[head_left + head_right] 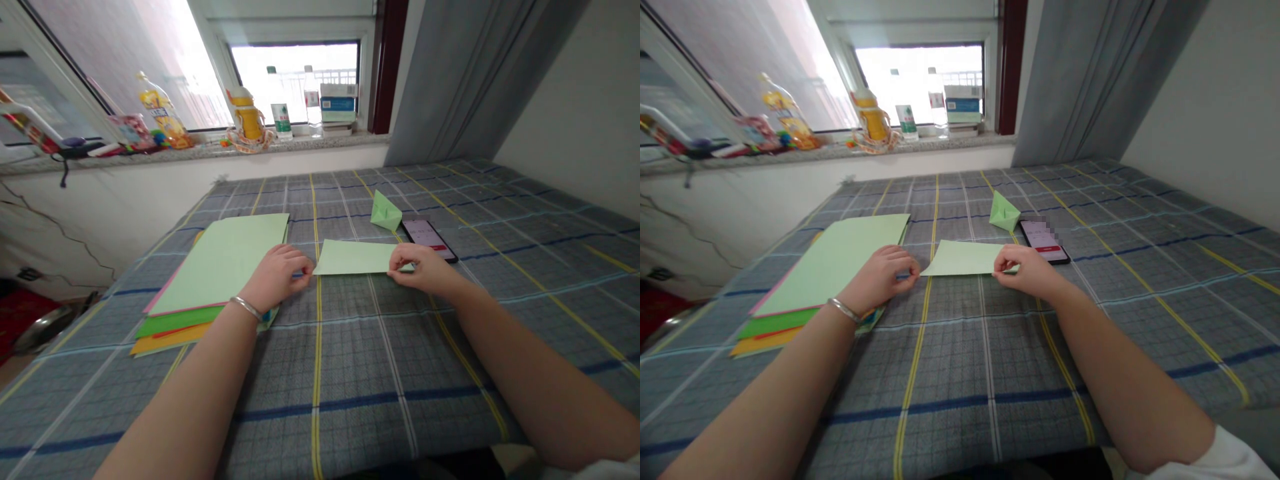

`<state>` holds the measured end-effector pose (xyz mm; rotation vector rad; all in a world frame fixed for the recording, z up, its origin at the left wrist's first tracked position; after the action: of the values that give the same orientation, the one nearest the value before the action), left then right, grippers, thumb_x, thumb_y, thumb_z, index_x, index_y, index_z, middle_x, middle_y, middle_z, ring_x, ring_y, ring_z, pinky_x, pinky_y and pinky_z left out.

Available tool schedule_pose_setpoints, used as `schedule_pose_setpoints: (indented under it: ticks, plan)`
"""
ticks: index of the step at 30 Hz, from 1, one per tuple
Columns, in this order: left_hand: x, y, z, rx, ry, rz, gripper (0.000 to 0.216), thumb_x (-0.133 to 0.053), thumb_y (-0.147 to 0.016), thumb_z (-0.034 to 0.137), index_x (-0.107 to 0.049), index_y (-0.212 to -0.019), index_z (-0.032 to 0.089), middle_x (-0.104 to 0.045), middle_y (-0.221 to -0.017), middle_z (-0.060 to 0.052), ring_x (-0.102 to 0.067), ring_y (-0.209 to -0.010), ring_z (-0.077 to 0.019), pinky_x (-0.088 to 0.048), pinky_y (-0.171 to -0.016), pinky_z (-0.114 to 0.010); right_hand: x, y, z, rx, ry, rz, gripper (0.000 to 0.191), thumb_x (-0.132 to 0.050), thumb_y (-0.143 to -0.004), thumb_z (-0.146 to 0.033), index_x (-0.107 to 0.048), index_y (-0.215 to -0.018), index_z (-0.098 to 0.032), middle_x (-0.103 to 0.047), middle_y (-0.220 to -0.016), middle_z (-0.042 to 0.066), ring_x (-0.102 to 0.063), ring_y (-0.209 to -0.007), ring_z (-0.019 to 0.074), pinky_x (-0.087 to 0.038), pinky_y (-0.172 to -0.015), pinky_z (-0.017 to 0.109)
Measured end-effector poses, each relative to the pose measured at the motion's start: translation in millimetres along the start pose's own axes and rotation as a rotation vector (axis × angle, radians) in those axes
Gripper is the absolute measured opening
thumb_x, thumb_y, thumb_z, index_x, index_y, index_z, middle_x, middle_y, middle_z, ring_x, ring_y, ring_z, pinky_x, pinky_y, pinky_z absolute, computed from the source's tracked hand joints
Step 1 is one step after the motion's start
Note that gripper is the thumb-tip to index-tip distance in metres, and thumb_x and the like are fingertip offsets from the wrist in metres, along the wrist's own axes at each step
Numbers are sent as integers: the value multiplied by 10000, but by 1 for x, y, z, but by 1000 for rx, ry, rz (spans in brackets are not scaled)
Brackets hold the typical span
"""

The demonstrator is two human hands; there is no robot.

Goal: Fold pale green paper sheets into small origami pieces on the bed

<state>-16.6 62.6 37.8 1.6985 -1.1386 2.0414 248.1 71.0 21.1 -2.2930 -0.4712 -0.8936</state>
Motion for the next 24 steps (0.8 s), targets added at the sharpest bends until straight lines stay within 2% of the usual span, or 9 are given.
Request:
schedule_pose_setpoints:
  ticks: [4, 8, 11, 14, 16, 20, 24]
  plan:
    - [-4, 5, -12, 73, 56, -49, 72, -555, -758, 173, -605, -714, 201, -610, -708, 1, -556, -712, -158, -434, -732, -290, 1, 2, 7, -43, -24, -22, 51, -584, -730, -179, -573, -686, -201, -605, -747, 5, -581, -710, 131, -508, -667, 261]
    - [-16, 6, -13, 162, 120, -76, 156, -480, -863, 234, -630, -880, 199, -654, -864, -20, -600, -796, -164, -471, -753, -295, -9, 3, 5, -21, 47, -148, 27, -583, -748, -202, -601, -768, -204, -645, -845, 24, -606, -806, 154, -507, -750, 290]
    - [-27, 3, 2, 93, 143, -102, 296, -374, -944, 288, -614, -1098, 210, -623, -1158, -53, -580, -1042, -177, -449, -922, -342, -17, 5, 3, -24, 208, -245, 259, -628, -696, -194, -630, -954, -214, -663, -1014, 49, -599, -968, 208, -471, -877, 357]
    - [-35, 1, 14, 63, 57, -193, 396, -498, -887, 448, -575, -1212, 234, -563, -1287, -76, -547, -1121, -230, -422, -972, -413, -18, 9, 6, -46, 330, -293, 486, -616, -627, -106, -605, -1102, -214, -626, -1167, 73, -557, -1098, 245, -437, -949, 391]
    - [-37, 1, 16, 58, 6, -227, 454, -558, -843, 482, -570, -1228, 240, -570, -1282, -79, -553, -1109, -251, -430, -961, -429, -15, 12, 11, -57, 376, -302, 544, -597, -589, -53, -609, -1106, -220, -598, -1229, 79, -541, -1139, 258, -428, -967, 395]
    - [-37, 2, 12, 35, -33, -240, 354, -544, -868, 403, -604, -1187, 262, -613, -1231, -56, -579, -1080, -234, -456, -933, -402, -3, 19, 26, -90, 408, -287, 590, -575, -537, 17, -638, -1067, -236, -580, -1271, 81, -548, -1152, 268, -434, -973, 390]
    - [-36, 3, 7, 52, -11, -225, 281, -525, -873, 309, -648, -1121, 259, -650, -1173, -44, -603, -1051, -211, -473, -917, -373, 5, 20, 39, -104, 459, -257, 507, -538, -605, 22, -656, -1031, -225, -627, -1198, 83, -591, -1092, 249, -461, -944, 386]
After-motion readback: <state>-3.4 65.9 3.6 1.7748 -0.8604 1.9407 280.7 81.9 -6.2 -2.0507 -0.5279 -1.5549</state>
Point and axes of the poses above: each hand's wrist, its own y-axis away from the middle knuckle, its own x-axis out of the back of the hand, z = x × y, the point moved 5 cm from there along -y, towards the middle knuckle
